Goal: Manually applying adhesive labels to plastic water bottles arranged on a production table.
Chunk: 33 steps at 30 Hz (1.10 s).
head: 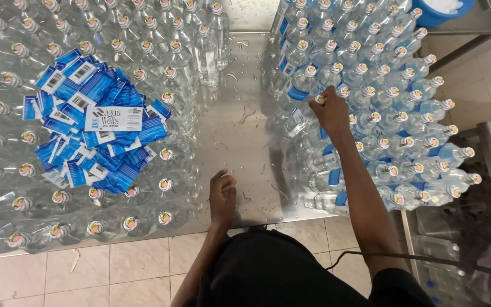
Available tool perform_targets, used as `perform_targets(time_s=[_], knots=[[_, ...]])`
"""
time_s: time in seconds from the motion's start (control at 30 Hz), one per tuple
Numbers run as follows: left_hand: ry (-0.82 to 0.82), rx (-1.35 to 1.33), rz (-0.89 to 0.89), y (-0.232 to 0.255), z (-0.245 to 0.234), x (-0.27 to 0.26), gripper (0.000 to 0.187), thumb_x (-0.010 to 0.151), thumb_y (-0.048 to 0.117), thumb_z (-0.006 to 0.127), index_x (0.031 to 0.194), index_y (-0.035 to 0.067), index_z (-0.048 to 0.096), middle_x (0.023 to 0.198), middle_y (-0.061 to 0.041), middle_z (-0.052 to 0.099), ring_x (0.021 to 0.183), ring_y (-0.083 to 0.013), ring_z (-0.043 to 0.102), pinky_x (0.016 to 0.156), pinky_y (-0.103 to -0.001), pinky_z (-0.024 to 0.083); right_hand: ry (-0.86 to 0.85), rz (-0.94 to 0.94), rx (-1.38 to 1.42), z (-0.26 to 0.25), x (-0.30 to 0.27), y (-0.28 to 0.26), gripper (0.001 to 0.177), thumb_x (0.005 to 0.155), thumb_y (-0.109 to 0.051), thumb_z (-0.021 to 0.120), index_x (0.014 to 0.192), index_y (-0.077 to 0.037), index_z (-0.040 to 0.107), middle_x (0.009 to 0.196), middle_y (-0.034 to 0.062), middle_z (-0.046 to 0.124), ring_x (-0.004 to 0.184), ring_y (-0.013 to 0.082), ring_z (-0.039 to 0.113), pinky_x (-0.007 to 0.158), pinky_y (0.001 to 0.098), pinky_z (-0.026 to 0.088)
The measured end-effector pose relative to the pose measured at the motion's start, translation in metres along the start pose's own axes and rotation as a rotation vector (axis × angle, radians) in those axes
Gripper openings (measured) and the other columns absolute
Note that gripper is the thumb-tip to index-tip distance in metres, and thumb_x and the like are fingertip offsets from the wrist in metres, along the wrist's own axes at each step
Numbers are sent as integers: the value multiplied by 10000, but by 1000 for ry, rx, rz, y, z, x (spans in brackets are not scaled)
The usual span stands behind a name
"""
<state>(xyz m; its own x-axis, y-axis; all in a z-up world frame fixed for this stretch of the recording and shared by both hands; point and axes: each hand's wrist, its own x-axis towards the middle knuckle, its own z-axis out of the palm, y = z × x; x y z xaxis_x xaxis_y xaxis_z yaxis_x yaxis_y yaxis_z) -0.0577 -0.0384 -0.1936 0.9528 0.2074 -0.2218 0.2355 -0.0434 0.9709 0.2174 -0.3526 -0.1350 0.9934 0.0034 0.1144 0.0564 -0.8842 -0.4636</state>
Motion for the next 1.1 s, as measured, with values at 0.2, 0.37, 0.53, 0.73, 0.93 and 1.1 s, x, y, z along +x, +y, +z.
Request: perform_targets(time_s=[0.2,0.37,0.53,0.73,0.93,1.1], knots=[[-178,-42,59,-7,17,2,268,1110,87,499,1363,102,587,1535,-164,497,1318,-423,658,1033,-513,614,-41,48,185,-5,2,-6,417,1066,-317,819,1179,-6,564,809,214,738,544,268,731,473,341,635],[-267,21,76,-7,15,5,267,1116,158,551,1376,131,600,1523,-129,549,1302,-381,684,1024,-453,635,-51,18,62,-15,-8,-23,441,1097,-312,783,1273,43,589,852,247,738,691,372,754,597,495,636],[-320,144,3,32,-25,-26,327,1160,313,521,1472,259,604,1346,-91,681,1222,-325,741,977,-467,667,-54,-24,-509,-43,-5,-116,796,1065,-581,729,1521,21,476,999,291,763,926,464,795,753,614,661],[-167,-274,-169,83,-92,-63,212,1049,190,599,1133,73,754,1064,-77,824,907,-205,805,812,-352,728,-286,-282,-131,61,103,-229,704,1140,-615,470,1609,-90,458,1076,178,769,973,441,740,703,568,553],[-21,-374,81,129,-192,-75,274,1100,148,576,1282,-30,678,1028,-245,841,801,-323,852,667,-404,738,-328,-522,-272,156,191,-269,554,1208,-495,480,1622,-139,385,1271,325,660,1035,578,693,730,669,554],[277,440,414,135,-256,-14,296,1110,72,574,1375,36,703,1342,-172,780,1272,-331,763,1016,-452,665,-285,-573,-197,146,165,-241,448,1214,-406,518,1380,8,482,898,227,725,756,488,715,648,594,542]])
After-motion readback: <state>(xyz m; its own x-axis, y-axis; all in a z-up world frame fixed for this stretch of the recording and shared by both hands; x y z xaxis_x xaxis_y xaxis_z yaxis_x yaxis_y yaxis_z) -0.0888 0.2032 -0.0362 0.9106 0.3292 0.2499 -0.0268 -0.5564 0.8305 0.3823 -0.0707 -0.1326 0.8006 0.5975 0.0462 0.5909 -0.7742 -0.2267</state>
